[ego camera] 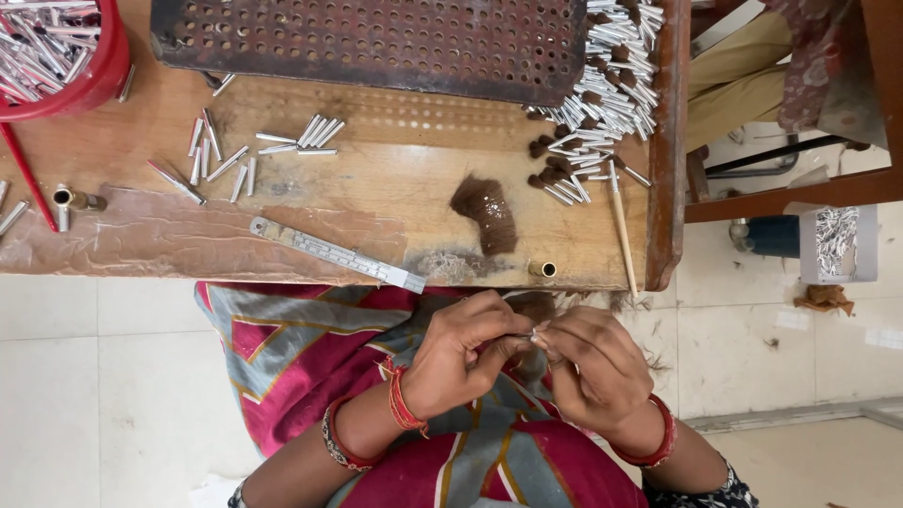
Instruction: The person is seen assembling makeup brushes by inserting bristles into ferrules and using a metal plate to organize them.
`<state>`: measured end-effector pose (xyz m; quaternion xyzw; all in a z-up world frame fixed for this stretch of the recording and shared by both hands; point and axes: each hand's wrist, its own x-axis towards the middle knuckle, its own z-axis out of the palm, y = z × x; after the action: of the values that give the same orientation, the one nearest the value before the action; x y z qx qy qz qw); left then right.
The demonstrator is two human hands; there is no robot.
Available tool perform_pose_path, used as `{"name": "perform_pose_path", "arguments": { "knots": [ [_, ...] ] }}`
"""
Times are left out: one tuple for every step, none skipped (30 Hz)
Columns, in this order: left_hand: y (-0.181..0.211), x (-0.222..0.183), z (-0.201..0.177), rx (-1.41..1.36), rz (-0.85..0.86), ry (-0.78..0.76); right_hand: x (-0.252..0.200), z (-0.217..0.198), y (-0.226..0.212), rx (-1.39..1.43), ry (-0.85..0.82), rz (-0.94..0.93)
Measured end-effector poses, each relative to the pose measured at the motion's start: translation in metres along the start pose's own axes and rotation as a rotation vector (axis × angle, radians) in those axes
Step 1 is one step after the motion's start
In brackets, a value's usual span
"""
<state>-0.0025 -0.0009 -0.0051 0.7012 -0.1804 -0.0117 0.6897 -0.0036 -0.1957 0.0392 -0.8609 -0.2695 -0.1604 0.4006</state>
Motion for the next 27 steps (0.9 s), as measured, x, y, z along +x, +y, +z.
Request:
{"name": "perform_pose_path", "arguments": {
  "knots": [
    [0.000,0.000,0.000,0.008,-0.024,-0.006,0.001,-0.002,-0.001,-0.104,-0.019,-0.093],
    [0.000,0.000,0.000,0.006,-0.026,-0.006,-0.001,0.000,0.002,-0.104,-0.021,-0.091],
    [0.001,-0.001,-0.001,0.005,0.009,0.000,-0.004,0.002,0.006,-0.028,-0.011,-0.030],
    [0.001,0.000,-0.001,0.004,0.046,0.006,-0.005,0.004,0.010,0.048,0.000,0.029],
    [0.000,0.000,-0.001,0.004,0.048,0.007,-0.007,0.006,0.013,0.046,0.000,0.028],
    [-0.001,0.001,-0.002,0.003,0.036,0.003,-0.009,0.007,0.017,0.148,0.000,0.135],
    [-0.002,0.001,-0.003,0.003,0.025,-0.001,-0.011,0.009,0.020,0.250,-0.001,0.241],
    [-0.001,0.001,-0.003,0.002,0.024,0.000,-0.011,0.008,0.022,0.250,-0.002,0.242],
    [0.000,0.001,-0.003,-0.023,0.004,0.022,-0.013,0.007,0.024,0.332,-0.023,0.329],
    [0.001,0.000,-0.003,-0.048,-0.017,0.046,-0.014,0.006,0.026,0.416,-0.046,0.418],
    [0.001,-0.002,-0.002,-0.048,-0.021,0.048,-0.010,0.004,0.021,0.418,-0.049,0.420],
    [0.001,-0.001,-0.003,-0.073,-0.036,0.072,-0.004,0.003,0.018,0.421,-0.083,0.437],
    [0.002,0.000,-0.003,-0.099,-0.052,0.096,0.002,0.001,0.015,0.423,-0.117,0.453],
    [0.002,-0.001,-0.003,-0.097,-0.047,0.095,0.004,0.003,0.014,0.422,-0.113,0.449],
    [0.002,-0.002,-0.003,-0.167,-0.092,0.098,0.005,0.005,0.014,0.377,-0.148,0.441],
    [0.002,-0.004,-0.002,-0.240,-0.144,0.099,0.004,0.006,0.012,0.331,-0.183,0.440],
    [0.000,-0.006,-0.005,-0.241,-0.145,0.096,-0.001,0.006,0.015,0.330,-0.180,0.443],
    [-0.001,-0.007,-0.008,-0.127,-0.023,0.076,-0.005,0.007,0.019,0.404,-0.186,0.435],
    [-0.003,-0.008,-0.011,-0.013,0.099,0.054,-0.009,0.009,0.023,0.478,-0.193,0.427],
    [-0.001,-0.006,-0.014,-0.013,0.096,0.054,-0.012,0.008,0.023,0.479,-0.193,0.429],
    [0.002,-0.004,-0.018,0.290,0.367,0.009,-0.015,0.007,0.024,0.507,-0.219,0.506],
    [0.004,-0.001,-0.022,0.596,0.637,-0.036,-0.017,0.007,0.024,0.535,-0.246,0.580],
    [0.003,-0.001,-0.022,0.597,0.637,-0.035,-0.019,0.007,0.025,0.536,-0.246,0.579],
    [0.003,-0.001,-0.021,0.696,0.750,-0.030,-0.020,0.007,0.025,0.583,-0.221,0.624],
    [0.003,-0.001,-0.021,0.795,0.863,-0.025,-0.022,0.007,0.025,0.630,-0.196,0.669],
    [0.003,-0.003,-0.020,0.795,0.865,-0.024,-0.022,0.007,0.025,0.630,-0.195,0.668],
    [0.003,-0.004,-0.020,0.653,0.706,-0.014,-0.022,0.008,0.025,0.587,-0.145,0.602]
  ]
}}
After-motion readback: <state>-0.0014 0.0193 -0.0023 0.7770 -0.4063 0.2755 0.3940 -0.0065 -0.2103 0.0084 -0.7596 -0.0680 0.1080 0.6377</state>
